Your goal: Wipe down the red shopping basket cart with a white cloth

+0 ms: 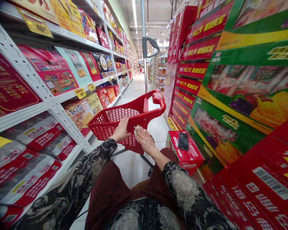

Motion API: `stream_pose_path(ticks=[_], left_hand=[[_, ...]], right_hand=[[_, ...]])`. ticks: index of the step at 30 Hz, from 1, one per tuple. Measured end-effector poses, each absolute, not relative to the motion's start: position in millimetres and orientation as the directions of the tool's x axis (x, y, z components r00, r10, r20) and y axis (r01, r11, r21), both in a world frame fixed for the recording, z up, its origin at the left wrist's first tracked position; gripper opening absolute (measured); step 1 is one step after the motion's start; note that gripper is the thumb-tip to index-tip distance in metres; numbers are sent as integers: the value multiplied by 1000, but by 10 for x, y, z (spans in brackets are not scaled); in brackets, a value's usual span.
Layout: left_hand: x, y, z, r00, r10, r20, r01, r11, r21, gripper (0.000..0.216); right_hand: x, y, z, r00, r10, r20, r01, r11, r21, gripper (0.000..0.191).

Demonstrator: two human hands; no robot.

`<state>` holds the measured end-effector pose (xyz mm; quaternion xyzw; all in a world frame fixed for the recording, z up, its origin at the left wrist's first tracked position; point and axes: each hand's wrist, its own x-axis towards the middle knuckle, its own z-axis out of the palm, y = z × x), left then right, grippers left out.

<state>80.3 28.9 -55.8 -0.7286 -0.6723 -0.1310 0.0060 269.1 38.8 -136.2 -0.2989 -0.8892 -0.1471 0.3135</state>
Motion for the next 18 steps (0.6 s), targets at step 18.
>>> stream_pose_path(ticks=[18], left_hand=[[741, 198, -556, -67, 994, 92, 989, 54, 135, 93]], right_hand=[[2467, 416, -1556, -697, 497, 517, 604, 796, 48, 35]])
